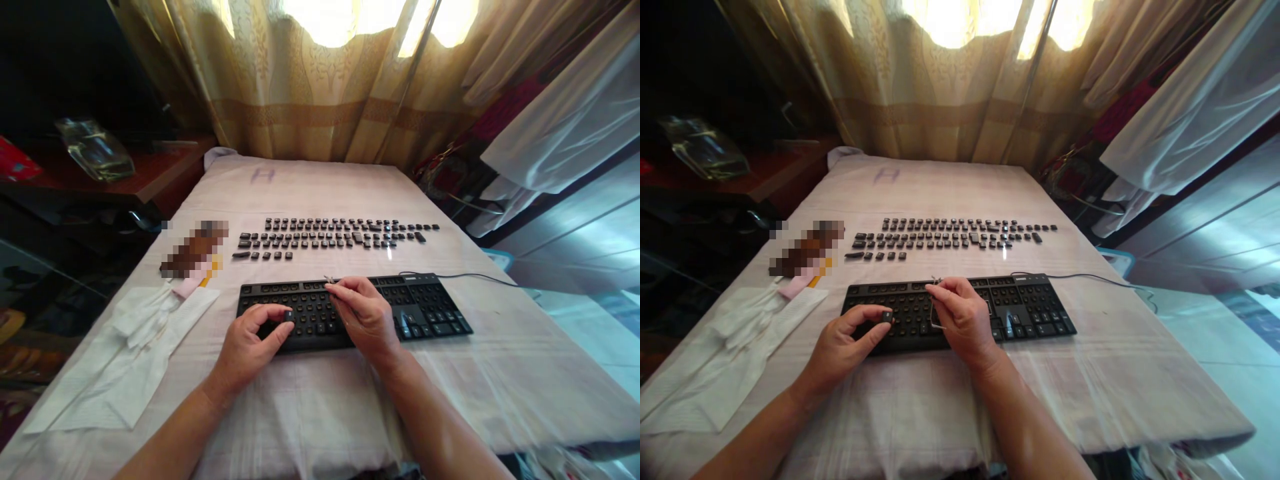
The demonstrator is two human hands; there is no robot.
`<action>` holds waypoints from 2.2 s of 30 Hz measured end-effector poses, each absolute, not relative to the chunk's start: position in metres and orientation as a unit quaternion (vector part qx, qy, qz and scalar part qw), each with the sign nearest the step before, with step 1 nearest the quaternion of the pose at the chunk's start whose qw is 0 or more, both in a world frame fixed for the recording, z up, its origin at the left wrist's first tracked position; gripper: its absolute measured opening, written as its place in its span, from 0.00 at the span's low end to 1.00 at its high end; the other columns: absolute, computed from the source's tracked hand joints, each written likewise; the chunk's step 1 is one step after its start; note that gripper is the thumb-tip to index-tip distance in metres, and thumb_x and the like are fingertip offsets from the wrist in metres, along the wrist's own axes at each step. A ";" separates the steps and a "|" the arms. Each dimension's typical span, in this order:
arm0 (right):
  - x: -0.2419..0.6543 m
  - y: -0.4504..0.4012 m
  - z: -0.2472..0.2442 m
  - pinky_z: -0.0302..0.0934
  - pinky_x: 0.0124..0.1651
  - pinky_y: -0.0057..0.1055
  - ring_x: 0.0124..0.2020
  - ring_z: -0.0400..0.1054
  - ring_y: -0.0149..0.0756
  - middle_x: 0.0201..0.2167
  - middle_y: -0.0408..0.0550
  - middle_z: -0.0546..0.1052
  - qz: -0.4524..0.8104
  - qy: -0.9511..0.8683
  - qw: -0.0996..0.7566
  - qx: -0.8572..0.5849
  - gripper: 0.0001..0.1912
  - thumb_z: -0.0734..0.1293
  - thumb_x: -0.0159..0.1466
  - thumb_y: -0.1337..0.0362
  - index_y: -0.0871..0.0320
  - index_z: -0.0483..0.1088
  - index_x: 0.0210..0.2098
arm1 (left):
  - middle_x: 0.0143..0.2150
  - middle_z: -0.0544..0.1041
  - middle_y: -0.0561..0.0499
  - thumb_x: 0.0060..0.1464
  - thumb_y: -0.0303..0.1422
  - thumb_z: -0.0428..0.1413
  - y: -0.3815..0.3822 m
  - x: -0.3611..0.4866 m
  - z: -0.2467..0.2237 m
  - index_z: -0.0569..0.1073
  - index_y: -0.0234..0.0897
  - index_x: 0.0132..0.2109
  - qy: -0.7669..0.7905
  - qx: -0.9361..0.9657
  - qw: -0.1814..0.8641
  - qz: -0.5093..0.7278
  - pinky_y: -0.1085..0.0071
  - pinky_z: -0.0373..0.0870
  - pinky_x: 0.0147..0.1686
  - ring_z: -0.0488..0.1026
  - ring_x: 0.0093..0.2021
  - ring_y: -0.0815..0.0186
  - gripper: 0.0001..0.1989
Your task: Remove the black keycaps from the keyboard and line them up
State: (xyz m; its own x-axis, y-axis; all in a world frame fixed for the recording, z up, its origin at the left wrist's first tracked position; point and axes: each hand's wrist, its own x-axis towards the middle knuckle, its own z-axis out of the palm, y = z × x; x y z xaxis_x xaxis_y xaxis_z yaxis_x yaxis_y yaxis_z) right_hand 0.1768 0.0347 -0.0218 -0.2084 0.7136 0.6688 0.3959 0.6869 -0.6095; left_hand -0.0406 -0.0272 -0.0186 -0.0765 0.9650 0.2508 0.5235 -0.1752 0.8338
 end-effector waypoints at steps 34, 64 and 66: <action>0.138 0.022 0.018 0.67 0.36 0.32 0.32 0.72 0.36 0.35 0.49 0.80 0.056 -0.902 0.327 -0.276 0.08 0.64 0.69 0.63 0.58 0.75 0.43 | 0.42 0.84 0.49 0.53 0.37 0.59 -0.025 -0.042 -0.014 0.83 0.41 0.43 0.537 0.551 0.403 0.495 0.64 0.79 0.46 0.82 0.43 0.57 0.12; 0.114 0.146 0.000 0.62 0.52 0.33 0.49 0.72 0.42 0.48 0.48 0.80 0.046 -0.862 0.052 -0.502 0.13 0.67 0.63 0.59 0.49 0.80 0.45 | 0.44 0.83 0.44 0.52 0.45 0.59 -0.019 -0.067 -0.013 0.79 0.37 0.45 0.608 0.440 0.301 0.589 0.63 0.78 0.46 0.81 0.43 0.59 0.19; 0.114 0.147 0.000 0.62 0.51 0.33 0.49 0.72 0.43 0.48 0.48 0.80 0.045 -0.863 0.047 -0.502 0.14 0.67 0.63 0.59 0.50 0.80 0.45 | 0.44 0.83 0.45 0.52 0.45 0.59 -0.018 -0.066 -0.012 0.79 0.37 0.44 0.609 0.440 0.302 0.587 0.63 0.79 0.45 0.81 0.42 0.59 0.18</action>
State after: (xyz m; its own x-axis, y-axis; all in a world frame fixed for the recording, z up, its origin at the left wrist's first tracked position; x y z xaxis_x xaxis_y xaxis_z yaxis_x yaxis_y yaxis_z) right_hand 0.1138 0.1466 0.0004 -0.4926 0.8695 0.0357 0.8612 0.4930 -0.1236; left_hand -0.0664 -0.0184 -0.0120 -0.4307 0.8904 0.1475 0.1808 -0.0750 0.9807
